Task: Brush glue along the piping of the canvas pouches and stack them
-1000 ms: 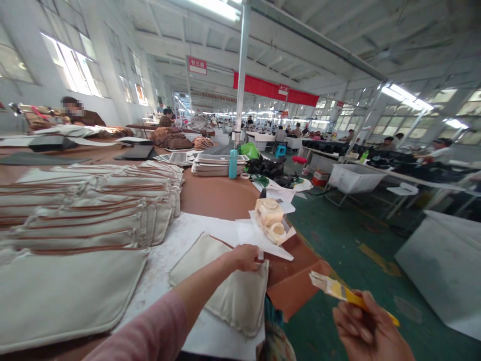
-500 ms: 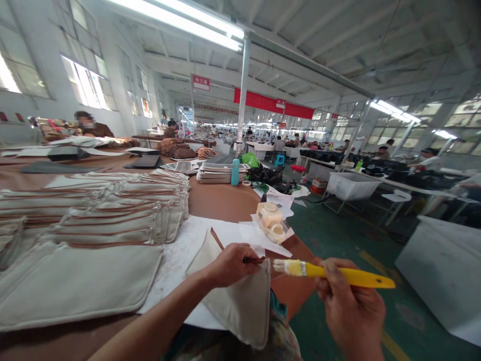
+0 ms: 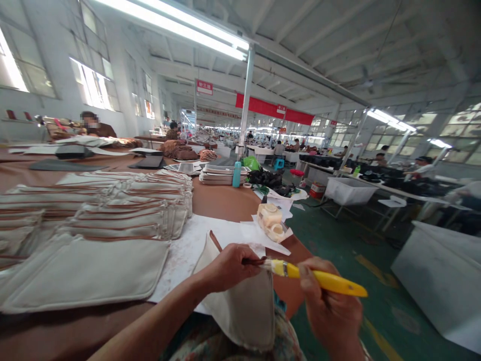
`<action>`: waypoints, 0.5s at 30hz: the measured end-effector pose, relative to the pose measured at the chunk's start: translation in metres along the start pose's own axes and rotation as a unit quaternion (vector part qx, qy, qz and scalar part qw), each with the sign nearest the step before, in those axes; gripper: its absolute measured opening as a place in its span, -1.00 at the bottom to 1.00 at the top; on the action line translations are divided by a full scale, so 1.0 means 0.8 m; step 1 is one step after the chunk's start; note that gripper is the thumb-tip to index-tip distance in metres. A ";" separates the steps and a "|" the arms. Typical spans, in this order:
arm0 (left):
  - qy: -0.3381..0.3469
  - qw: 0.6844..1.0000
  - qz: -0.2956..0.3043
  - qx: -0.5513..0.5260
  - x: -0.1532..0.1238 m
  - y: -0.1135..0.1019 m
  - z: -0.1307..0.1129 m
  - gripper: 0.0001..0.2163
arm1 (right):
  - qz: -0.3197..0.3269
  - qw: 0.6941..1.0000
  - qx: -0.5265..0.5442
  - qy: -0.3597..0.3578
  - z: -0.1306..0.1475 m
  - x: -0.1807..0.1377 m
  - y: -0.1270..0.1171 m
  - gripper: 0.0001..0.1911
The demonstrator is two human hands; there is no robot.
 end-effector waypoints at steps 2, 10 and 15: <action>-0.002 1.000 0.002 -0.001 -0.003 0.000 -0.002 -0.87 | 0.026 1.000 -0.011 -0.012 -0.002 -0.002 0.008 -0.89; 0.118 0.985 -0.069 0.109 -0.034 0.012 -0.026 -0.87 | -0.056 0.977 0.142 0.147 -0.018 0.017 -0.035 -0.78; 0.231 0.925 -0.078 0.292 -0.054 0.031 -0.039 -0.84 | 0.027 0.919 0.298 0.257 -0.037 0.020 -0.029 -0.78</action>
Point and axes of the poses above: each hand's wrist, its own x-axis towards the middle knuckle, its own y-axis out of the palm, z = x × y, the point moved 4 cm from there along x, towards the middle knuckle, and after that the axes turned 14 degrees about y, right-handed, at the moved point
